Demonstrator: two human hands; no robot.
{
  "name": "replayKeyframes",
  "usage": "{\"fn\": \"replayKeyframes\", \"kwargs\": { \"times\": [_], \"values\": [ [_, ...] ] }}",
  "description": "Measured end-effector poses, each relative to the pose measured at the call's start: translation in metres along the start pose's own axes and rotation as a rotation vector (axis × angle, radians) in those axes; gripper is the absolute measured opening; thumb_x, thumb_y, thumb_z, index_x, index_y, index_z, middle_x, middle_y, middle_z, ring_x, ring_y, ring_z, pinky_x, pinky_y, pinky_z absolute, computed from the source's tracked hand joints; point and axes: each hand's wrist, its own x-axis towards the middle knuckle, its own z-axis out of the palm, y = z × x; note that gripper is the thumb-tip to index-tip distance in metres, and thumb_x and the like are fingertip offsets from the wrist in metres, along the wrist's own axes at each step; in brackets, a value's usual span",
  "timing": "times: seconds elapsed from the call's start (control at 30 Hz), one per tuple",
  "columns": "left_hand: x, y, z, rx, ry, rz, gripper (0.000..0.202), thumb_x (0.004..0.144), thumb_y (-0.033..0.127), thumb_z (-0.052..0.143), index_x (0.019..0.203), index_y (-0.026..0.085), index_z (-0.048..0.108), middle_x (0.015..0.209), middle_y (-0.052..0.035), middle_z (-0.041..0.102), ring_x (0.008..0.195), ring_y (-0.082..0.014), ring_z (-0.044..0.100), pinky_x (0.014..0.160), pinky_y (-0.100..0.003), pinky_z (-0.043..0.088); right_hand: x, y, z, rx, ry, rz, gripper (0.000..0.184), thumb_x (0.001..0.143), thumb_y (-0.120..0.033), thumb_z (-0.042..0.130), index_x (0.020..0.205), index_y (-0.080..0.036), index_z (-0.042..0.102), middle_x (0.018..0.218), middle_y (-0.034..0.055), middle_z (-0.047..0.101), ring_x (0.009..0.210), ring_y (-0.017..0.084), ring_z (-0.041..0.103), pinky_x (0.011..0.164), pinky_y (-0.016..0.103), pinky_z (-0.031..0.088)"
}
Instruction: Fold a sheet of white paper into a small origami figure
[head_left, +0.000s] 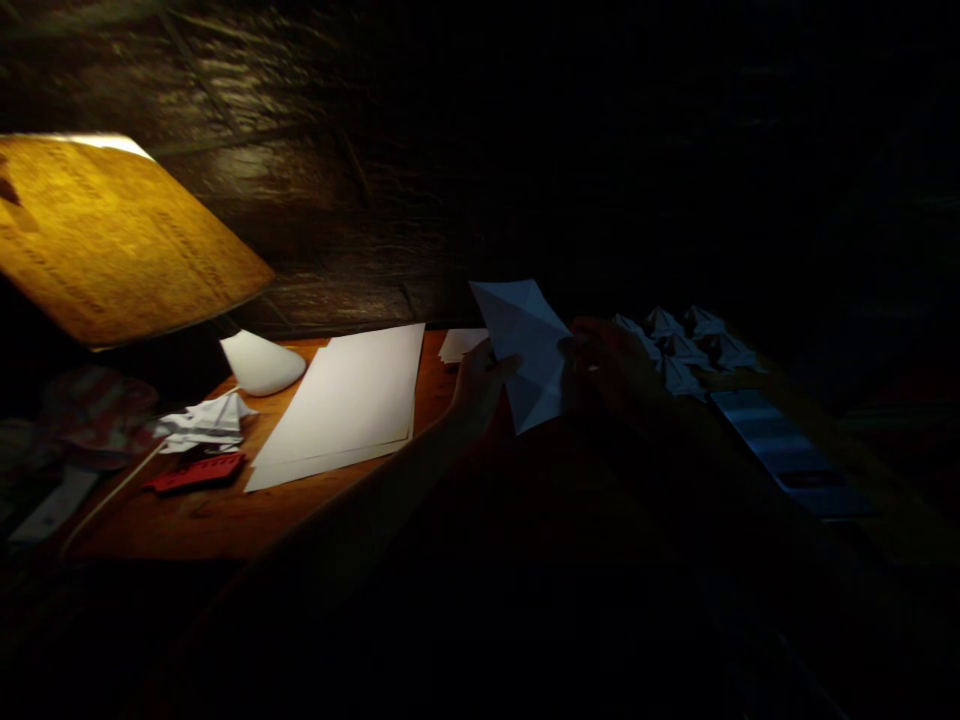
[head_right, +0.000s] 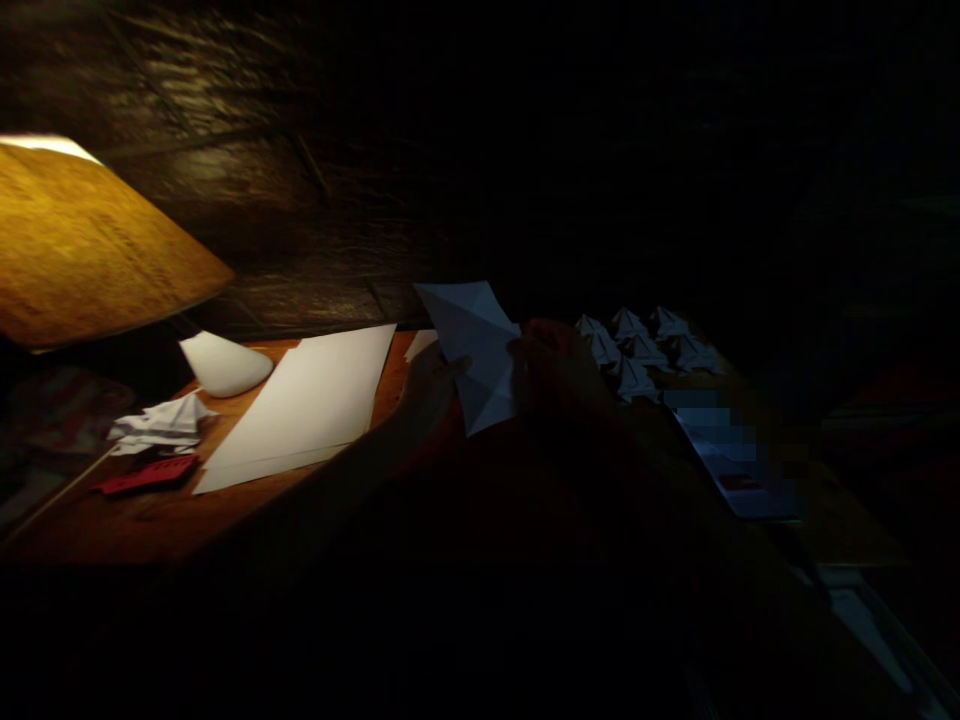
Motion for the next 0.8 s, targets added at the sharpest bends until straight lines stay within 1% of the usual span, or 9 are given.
{"fn": "replayKeyframes", "kwargs": {
  "times": [0.07, 0.13, 0.23, 0.33, 0.43, 0.53, 0.6, 0.7, 0.8],
  "values": [
    [-0.001, 0.003, 0.001, 0.009, -0.013, -0.01, 0.031, 0.074, 0.029, 0.079, 0.1, 0.016, 0.068, 0.094, -0.0064, 0.074, 0.088, -0.0226, 0.07, 0.08, -0.036, 0.055, -0.002, -0.003, 0.002, 0.061, -0.084, 0.091, 0.036, 0.073, -0.054, 0.076, 0.088, -0.021, 0.073, 0.092, 0.0049, 0.073, 0.082, 0.021, 0.067, 0.069, 0.033, 0.052],
    [-0.002, 0.005, 0.001, 0.027, -0.02, -0.009, 0.032, 0.074, 0.03, 0.079, 0.101, 0.017, 0.069, 0.096, -0.0063, 0.075, 0.088, -0.022, 0.07, 0.08, -0.035, 0.055, -0.004, -0.006, 0.004, 0.078, -0.103, 0.115, 0.034, 0.068, -0.05, 0.082, 0.079, -0.02, 0.072, 0.083, 0.0046, 0.073, 0.076, 0.021, 0.067, 0.067, 0.032, 0.052],
    [-0.003, 0.006, 0.001, 0.074, -0.042, -0.001, 0.031, 0.073, 0.031, 0.079, 0.099, 0.017, 0.069, 0.098, -0.0066, 0.075, 0.088, -0.0216, 0.07, 0.078, -0.034, 0.055, -0.005, -0.006, 0.004, 0.115, -0.089, 0.098, 0.028, 0.069, -0.042, 0.083, 0.086, -0.021, 0.074, 0.086, 0.0035, 0.075, 0.078, 0.022, 0.069, 0.07, 0.035, 0.054],
    [-0.001, 0.004, 0.0, 0.132, -0.057, 0.005, 0.031, 0.074, 0.036, 0.079, 0.095, 0.016, 0.07, 0.094, -0.0071, 0.075, 0.084, -0.0217, 0.071, 0.072, -0.033, 0.055, -0.005, -0.004, 0.003, 0.14, -0.063, 0.096, 0.027, 0.067, -0.037, 0.082, 0.089, -0.022, 0.074, 0.086, 0.003, 0.076, 0.076, 0.022, 0.07, 0.069, 0.035, 0.054],
    [0.002, 0.002, -0.001, 0.136, -0.036, 0.021, 0.029, 0.072, 0.035, 0.079, 0.093, 0.016, 0.071, 0.09, -0.0064, 0.075, 0.081, -0.0202, 0.07, 0.07, -0.032, 0.056, -0.004, -0.003, 0.001, 0.163, -0.057, 0.103, 0.024, 0.066, -0.037, 0.081, 0.084, -0.022, 0.073, 0.082, 0.002, 0.074, 0.072, 0.02, 0.069, 0.068, 0.035, 0.054],
    [0.002, 0.005, -0.001, 0.122, -0.014, 0.066, 0.019, 0.073, 0.026, 0.075, 0.09, 0.018, 0.072, 0.091, -0.0045, 0.075, 0.084, -0.0196, 0.07, 0.075, -0.033, 0.057, -0.002, -0.001, 0.001, 0.188, -0.046, 0.095, 0.019, 0.065, -0.035, 0.079, 0.079, -0.023, 0.072, 0.078, 0.0008, 0.073, 0.071, 0.019, 0.067, 0.068, 0.034, 0.053],
    [0.001, 0.01, -0.001, 0.133, -0.032, 0.114, 0.014, 0.075, 0.023, 0.071, 0.089, 0.021, 0.073, 0.093, -0.0039, 0.075, 0.088, -0.0207, 0.07, 0.077, -0.034, 0.057, -0.001, 0.001, 0.0, 0.193, -0.041, 0.07, 0.014, 0.066, -0.033, 0.077, 0.074, -0.023, 0.071, 0.075, 0.0, 0.071, 0.069, 0.018, 0.065, 0.068, 0.034, 0.052],
    [-0.002, 0.019, -0.001, 0.195, -0.119, 0.167, 0.011, 0.08, 0.023, 0.065, 0.087, 0.021, 0.074, 0.099, -0.006, 0.075, 0.094, -0.0234, 0.069, 0.079, -0.035, 0.056, 0.0, 0.0, -0.004, 0.156, -0.039, 0.047, 0.005, 0.067, -0.027, 0.071, 0.069, -0.022, 0.069, 0.071, 0.0, 0.067, 0.066, 0.017, 0.061, 0.064, 0.032, 0.048],
    [-0.003, 0.022, 0.0, 0.225, -0.106, 0.122, 0.012, 0.079, 0.021, 0.062, 0.082, 0.021, 0.073, 0.096, -0.0059, 0.075, 0.089, -0.0216, 0.068, 0.075, -0.033, 0.054, -0.001, -0.004, -0.007, 0.045, -0.051, 0.027, 0.009, 0.068, -0.024, 0.063, 0.069, -0.022, 0.072, 0.067, 0.0015, 0.065, 0.064, 0.017, 0.058, 0.061, 0.03, 0.044]
  ]
}}
